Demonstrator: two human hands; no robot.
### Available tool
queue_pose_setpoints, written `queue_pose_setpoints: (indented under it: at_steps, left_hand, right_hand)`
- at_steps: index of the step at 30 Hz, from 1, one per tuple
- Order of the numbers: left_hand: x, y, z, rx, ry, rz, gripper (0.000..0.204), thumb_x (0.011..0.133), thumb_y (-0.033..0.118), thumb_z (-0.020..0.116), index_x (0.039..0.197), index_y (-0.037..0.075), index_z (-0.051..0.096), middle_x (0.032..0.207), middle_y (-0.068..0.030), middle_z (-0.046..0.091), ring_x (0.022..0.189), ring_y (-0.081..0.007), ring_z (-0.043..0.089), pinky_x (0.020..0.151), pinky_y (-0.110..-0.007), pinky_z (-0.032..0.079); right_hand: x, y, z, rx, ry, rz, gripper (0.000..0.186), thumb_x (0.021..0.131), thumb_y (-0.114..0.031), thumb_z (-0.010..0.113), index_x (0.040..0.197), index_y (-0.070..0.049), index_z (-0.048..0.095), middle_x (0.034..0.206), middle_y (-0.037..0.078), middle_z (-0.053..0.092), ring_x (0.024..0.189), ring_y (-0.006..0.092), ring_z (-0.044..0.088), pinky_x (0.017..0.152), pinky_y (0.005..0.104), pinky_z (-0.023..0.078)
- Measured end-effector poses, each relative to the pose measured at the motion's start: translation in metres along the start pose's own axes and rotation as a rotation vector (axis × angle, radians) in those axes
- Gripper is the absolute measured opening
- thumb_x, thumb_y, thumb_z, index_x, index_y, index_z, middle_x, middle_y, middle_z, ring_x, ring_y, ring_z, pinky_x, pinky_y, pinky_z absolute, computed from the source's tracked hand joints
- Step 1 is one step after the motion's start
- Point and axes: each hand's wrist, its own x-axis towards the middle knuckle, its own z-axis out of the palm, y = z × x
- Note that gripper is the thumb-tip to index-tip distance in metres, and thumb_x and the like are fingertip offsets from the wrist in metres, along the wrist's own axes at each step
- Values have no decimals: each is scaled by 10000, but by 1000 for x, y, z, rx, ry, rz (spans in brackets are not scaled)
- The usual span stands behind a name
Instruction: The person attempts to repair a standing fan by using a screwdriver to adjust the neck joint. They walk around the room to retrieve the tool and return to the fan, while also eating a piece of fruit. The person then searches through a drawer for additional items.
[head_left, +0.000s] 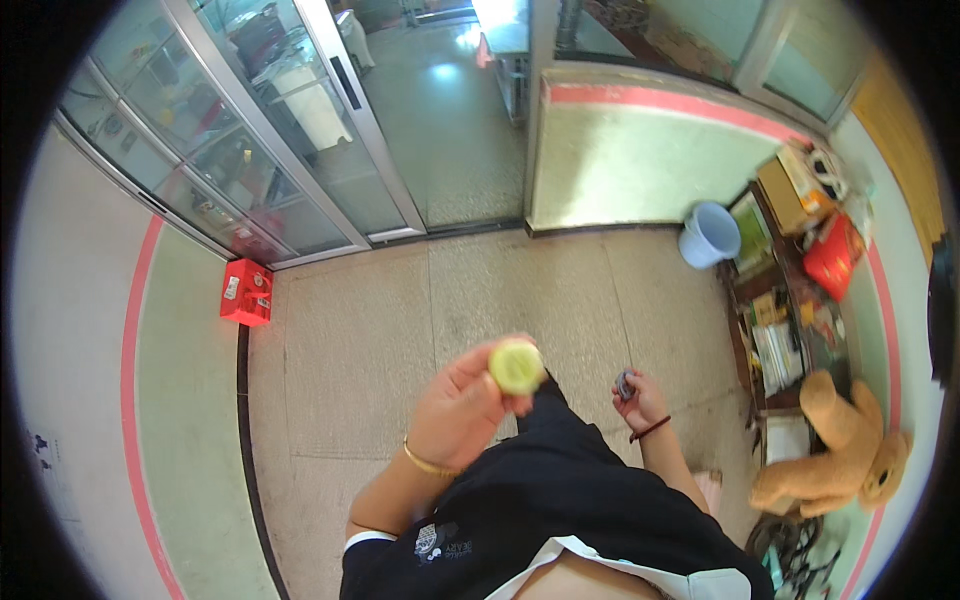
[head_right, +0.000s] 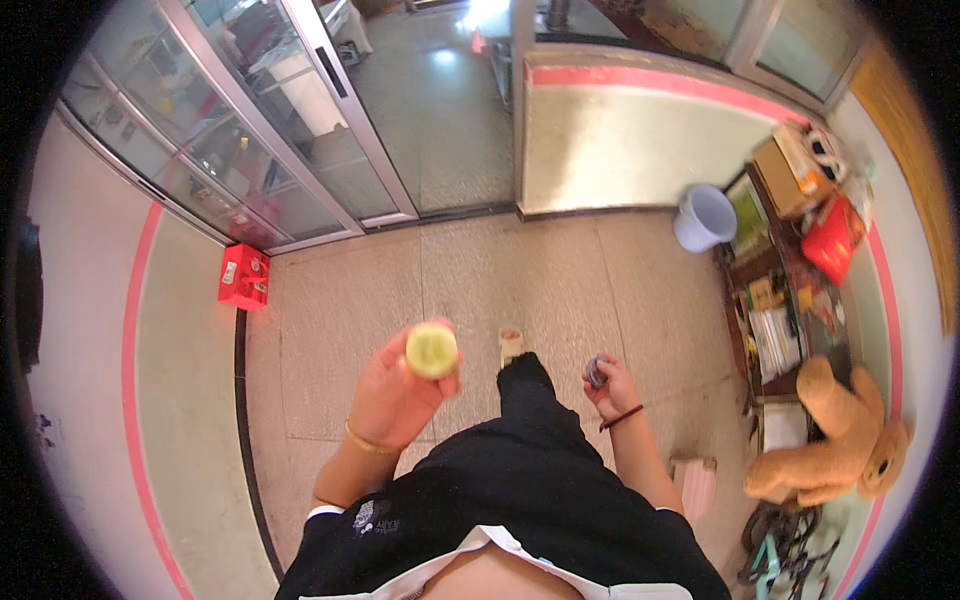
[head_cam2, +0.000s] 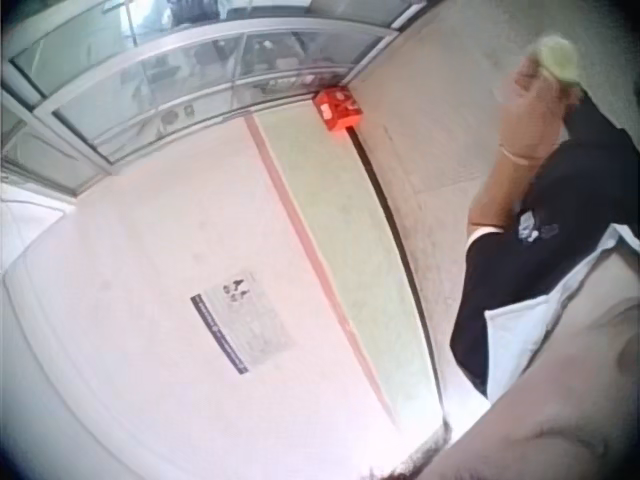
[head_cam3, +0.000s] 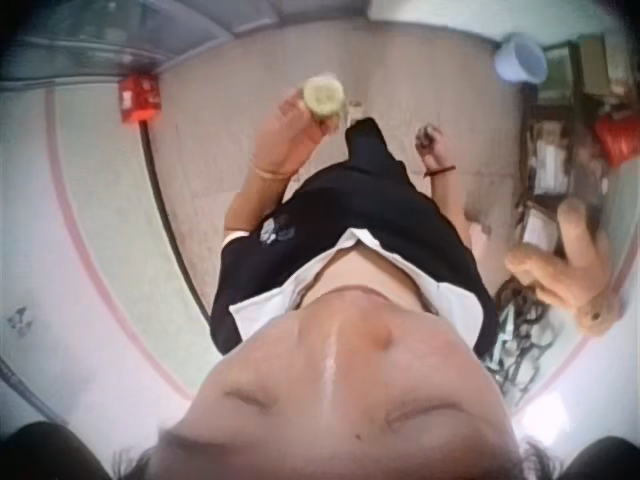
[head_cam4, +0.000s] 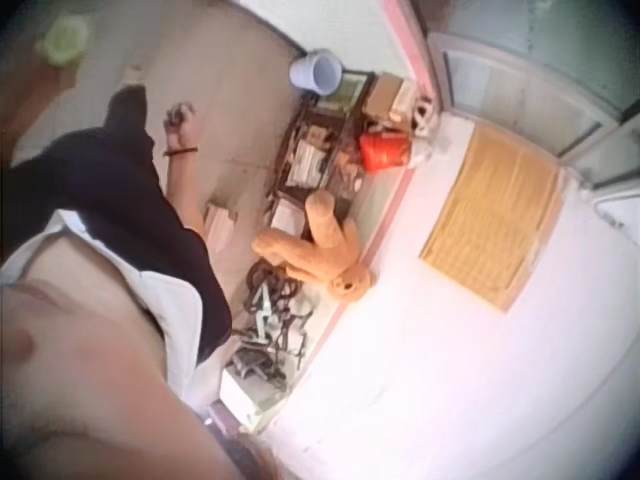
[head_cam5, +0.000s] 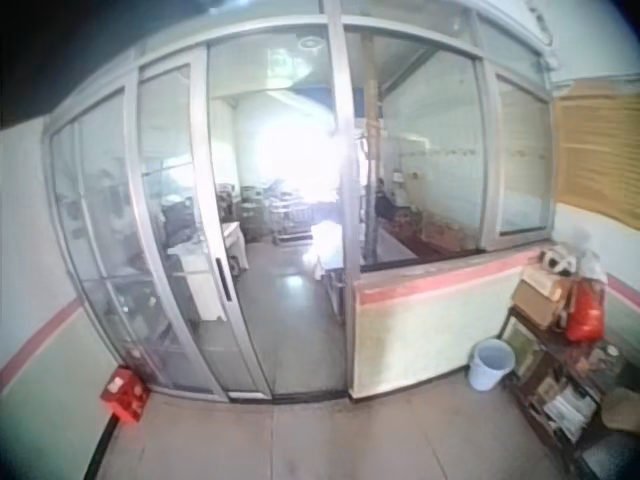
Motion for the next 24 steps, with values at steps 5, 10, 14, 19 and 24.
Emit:
queue_pose_setpoints:
  at_steps: [5,10,14,19,24]
  left_hand:
    - [110,109,20,90,-361,-170,576,771,318,704,1151,-75,522,990,-233,613,901,-267,600,780,-343,460]
    - [235,155,-25,60,-738,45,578,798,349,664,1145,-97,540,953,-210,617,807,-274,567,726,-334,421]
    - [327,196,-54,177,-848,306,518,825,410,603,1044,-59,618,843,-127,561,695,-228,534,617,-309,428]
    - [451,240,-124,144,-967,526,522,820,427,589,1009,-58,632,814,-124,546,697,-237,538,597,-311,434]
    - [555,318,-162,87,-941,595,478,818,383,619,992,-61,638,797,-114,548,674,-216,532,573,-296,428]
  right_hand:
    - [126,-72,124,-68,-99,21,162,870,-102,506,1030,-126,517,820,56,596,710,210,608,576,319,509]
    - [214,-133,272,-344,-314,16,179,866,-102,531,1045,-113,520,823,41,602,712,185,621,574,289,507]
    - [290,-162,375,-417,-489,43,200,864,-81,546,1060,-98,511,840,39,603,716,174,627,588,290,515]
    - [395,-181,442,-485,-462,120,206,862,-107,569,1059,-99,509,861,38,601,719,181,631,586,293,521]
    - [482,-214,521,-501,-386,127,202,860,-100,565,1058,-110,527,835,31,586,712,174,615,581,306,516]
